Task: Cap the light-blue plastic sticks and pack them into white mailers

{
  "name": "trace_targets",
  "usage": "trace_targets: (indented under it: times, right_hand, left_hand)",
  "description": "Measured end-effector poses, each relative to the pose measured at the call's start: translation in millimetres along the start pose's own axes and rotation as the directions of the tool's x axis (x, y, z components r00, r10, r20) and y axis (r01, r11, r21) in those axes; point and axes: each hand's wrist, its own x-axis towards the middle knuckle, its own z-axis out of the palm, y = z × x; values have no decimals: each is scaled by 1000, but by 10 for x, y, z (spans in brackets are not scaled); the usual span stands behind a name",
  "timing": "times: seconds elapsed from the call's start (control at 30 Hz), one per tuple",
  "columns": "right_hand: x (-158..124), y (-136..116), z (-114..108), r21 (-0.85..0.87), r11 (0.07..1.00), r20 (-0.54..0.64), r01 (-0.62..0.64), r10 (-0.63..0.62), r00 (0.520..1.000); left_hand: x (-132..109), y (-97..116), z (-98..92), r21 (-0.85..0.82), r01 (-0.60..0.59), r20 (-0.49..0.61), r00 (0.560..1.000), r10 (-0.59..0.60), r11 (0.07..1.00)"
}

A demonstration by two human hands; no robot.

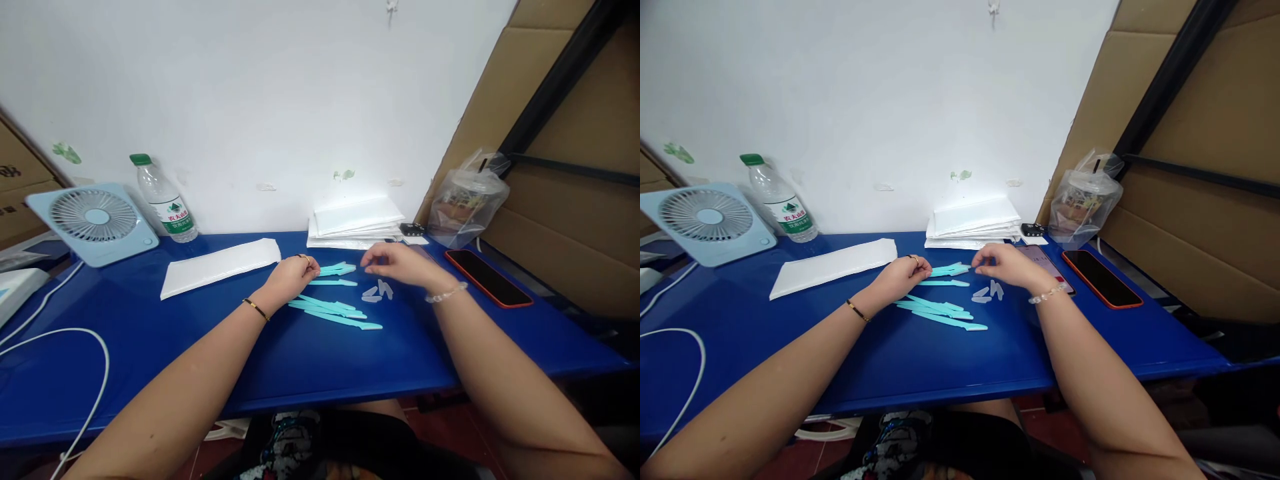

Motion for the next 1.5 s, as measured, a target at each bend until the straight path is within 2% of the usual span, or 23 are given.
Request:
trace_targets:
  times: [0.1,0.17,0.3,0.4,0.5,0.63,0.73,0.83,0.9,1.0,1.07,1.17,1.23,1.5]
  right_hand:
    - [-66,130,-147,-104,994,178,-39,58,982]
    - [-79,177,-168,-124,991,252,-56,86,964]
    - [-55,165,-116,-127,990,291,-65,99,952]
    - [-49,127,-93,-167,983,300,-74,122,946]
    - [-56,113,-94,-200,974,293,-102,159,943]
    - [-52,131,-105,-145,976,201,-163,190,961]
    - [-44,102,-108,31,988,123,-149,144,982]
    - [-44,15,-93,243,967,133,-82,51,990]
    - [-45,-39,-74,295,953,140,-66,25,990]
    - [-35,-60,-51,287,956,90,-63,39,995]
    - [-22,-33,-42,287,957,9,-47,46,999]
    - [-1,18,-30,314,948,-156,52,-3,988]
    - [10,28,-16,323,938,-243,127,-48,969]
    - [32,-102,100,216,960,-302,176,-106,947]
  left_hand:
    - [-28,40,-39,34,-47,-29,998,48,998]
    - [-65,94,-82,7,-117,58,992,117,993]
    - [-130,189,-121,-41,-196,289,936,200,980]
    - [-157,224,-108,-76,-137,357,921,155,988]
    - [-174,248,-97,-88,-79,365,925,106,993]
    - [-166,241,-95,-80,-40,315,947,63,996]
    - [-130,173,-87,-121,18,207,978,7,993]
    - [-98,85,-80,-137,65,116,992,-49,988]
    - [-90,46,-79,-132,77,101,993,-64,988]
    - [-92,30,-83,-152,79,85,994,-67,985]
    - [-93,32,-89,-226,95,95,993,-75,969]
    - [-86,20,-98,-338,121,134,988,-79,933]
    - [-75,-1,-103,-354,119,134,988,-75,928]
    - [-54,-47,-86,-349,97,123,991,-57,932]
